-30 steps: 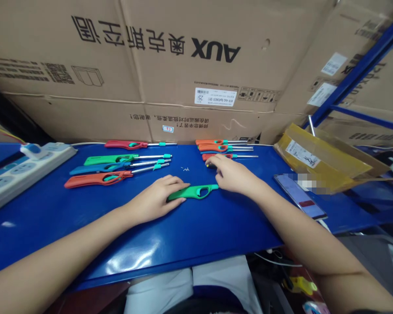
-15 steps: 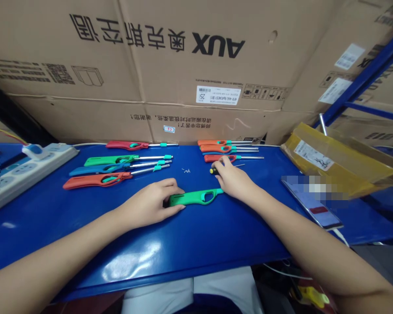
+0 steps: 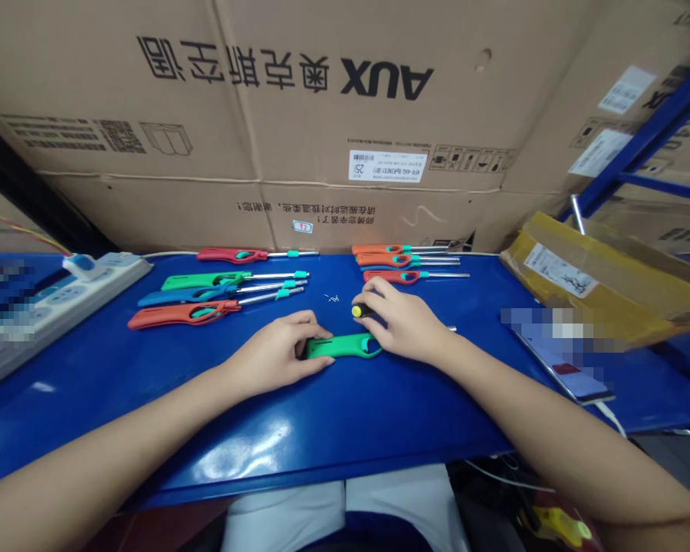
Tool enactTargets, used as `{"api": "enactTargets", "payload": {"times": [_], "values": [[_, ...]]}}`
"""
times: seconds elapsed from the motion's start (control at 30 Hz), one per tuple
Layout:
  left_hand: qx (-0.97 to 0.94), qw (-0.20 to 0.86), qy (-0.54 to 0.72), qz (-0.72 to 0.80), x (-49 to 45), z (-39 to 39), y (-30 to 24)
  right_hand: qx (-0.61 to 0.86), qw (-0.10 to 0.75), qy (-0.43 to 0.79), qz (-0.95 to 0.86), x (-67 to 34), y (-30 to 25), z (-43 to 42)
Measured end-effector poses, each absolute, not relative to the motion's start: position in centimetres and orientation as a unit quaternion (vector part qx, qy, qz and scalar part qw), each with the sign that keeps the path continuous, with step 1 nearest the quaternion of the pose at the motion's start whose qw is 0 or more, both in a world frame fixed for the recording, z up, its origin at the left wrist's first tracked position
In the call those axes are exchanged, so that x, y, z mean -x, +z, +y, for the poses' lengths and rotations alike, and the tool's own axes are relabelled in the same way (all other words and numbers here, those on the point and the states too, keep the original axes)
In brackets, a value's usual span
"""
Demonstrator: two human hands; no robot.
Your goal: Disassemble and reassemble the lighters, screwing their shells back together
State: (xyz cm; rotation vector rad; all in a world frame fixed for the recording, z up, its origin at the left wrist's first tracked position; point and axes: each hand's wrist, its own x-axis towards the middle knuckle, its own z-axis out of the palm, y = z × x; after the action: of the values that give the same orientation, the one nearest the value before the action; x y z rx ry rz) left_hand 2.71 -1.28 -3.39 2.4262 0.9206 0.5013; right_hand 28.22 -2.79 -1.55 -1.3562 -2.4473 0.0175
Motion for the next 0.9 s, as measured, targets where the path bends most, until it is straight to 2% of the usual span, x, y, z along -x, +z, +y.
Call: {"api": "enactTargets", "payload": {"times": [0.1,0.23,0.43,0.67,0.9], "values": [[-0.892,0.252,0.192,0.321,-2.7,-1.3,-3.4,0.422,0.26,0.022,-0.868,-27.7,-1.4,-3.6],[-0.887,0.264,0.21,0.315,-2.8,-1.4,-3.5,0.419,0.425,0.058,-0.801,-27.6,-1.4,-3.5],[-0.888,0.26,0.217,0.312,-2.8,-2.0,-3.5,0.426,0.57,0.22,-0.667,-27.9,-1.8,-2.4],[-0.902,0.248,0.187,0.3,-2.9,-2.5,-3.1,0.396,0.555,0.298,-0.668,-27.3,-2.6,-2.4],[-0.907,0.237,0.179,0.297,-2.8,-2.7,-3.0,0.405,0.544,0.274,-0.682,-27.2,-2.7,-2.8]]}}
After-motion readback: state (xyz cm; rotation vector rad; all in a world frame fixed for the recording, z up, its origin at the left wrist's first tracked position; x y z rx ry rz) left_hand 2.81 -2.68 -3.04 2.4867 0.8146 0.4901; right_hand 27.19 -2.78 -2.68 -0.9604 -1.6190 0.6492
